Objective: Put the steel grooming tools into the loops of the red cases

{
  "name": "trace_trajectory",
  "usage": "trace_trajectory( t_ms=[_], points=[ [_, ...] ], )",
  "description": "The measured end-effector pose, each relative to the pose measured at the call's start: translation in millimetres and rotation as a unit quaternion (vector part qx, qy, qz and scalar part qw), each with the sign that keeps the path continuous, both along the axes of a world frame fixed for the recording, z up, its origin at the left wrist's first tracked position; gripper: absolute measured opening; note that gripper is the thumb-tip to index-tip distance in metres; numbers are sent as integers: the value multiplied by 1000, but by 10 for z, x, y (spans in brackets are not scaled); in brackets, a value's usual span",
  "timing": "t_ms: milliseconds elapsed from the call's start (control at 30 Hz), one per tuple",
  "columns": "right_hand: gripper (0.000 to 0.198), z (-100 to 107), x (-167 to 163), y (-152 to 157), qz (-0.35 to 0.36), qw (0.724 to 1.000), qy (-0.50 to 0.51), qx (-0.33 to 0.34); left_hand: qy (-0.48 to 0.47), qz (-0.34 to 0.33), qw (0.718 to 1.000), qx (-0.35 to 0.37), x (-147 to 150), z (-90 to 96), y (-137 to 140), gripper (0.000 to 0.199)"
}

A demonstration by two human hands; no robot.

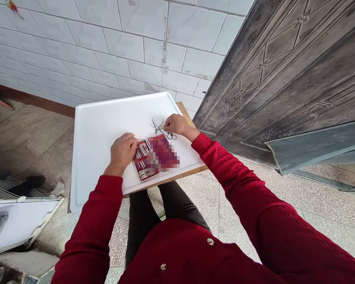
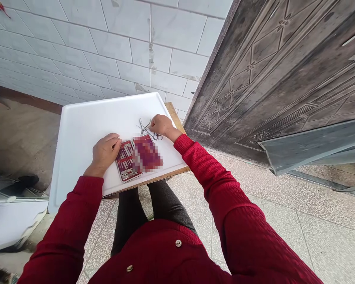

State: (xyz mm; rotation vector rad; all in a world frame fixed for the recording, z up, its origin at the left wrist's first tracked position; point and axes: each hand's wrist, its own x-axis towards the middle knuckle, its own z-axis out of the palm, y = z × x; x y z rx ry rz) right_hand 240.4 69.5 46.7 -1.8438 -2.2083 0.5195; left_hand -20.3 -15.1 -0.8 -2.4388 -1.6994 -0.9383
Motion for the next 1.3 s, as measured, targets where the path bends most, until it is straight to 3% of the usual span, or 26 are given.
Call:
trace_trajectory(
  t_ms=[167,367,533,767,900,1000,1100,1200,1300],
  points=[
    [10,142,-67,-140,33,995,-84,-45,-1,-12,1000,1,1,8,-11,29],
    [28,203,-279,-179,58,976,-210,-32,0,-15,1000,-1,-16,-1,-18,29],
    [32,216,-300,-145,64,970,-228,-55,-4,-38,999,-7,-26,-16,-7,25],
    [11,249,-90,-205,24,991,-118,-65,8,-73,997,-19,-61,-52,60,25],
    [5,109,62,-296,-2,988,107,-113,8,-73,997,-19,-63,-58,65,24],
    [34,-49,155,-428,-11,948,285,-138,11,-79,997,-13,-57,-57,64,24],
    [59,-178,201,-566,19,911,382,-152,16,-78,997,-8,-51,-58,66,24],
    [58,-264,190,-643,36,901,407,-145,15,-77,997,-7,-48,-56,66,24],
    [51,-324,144,-649,39,912,395,-103,16,-83,996,-6,-46,-51,64,24]
  ],
)
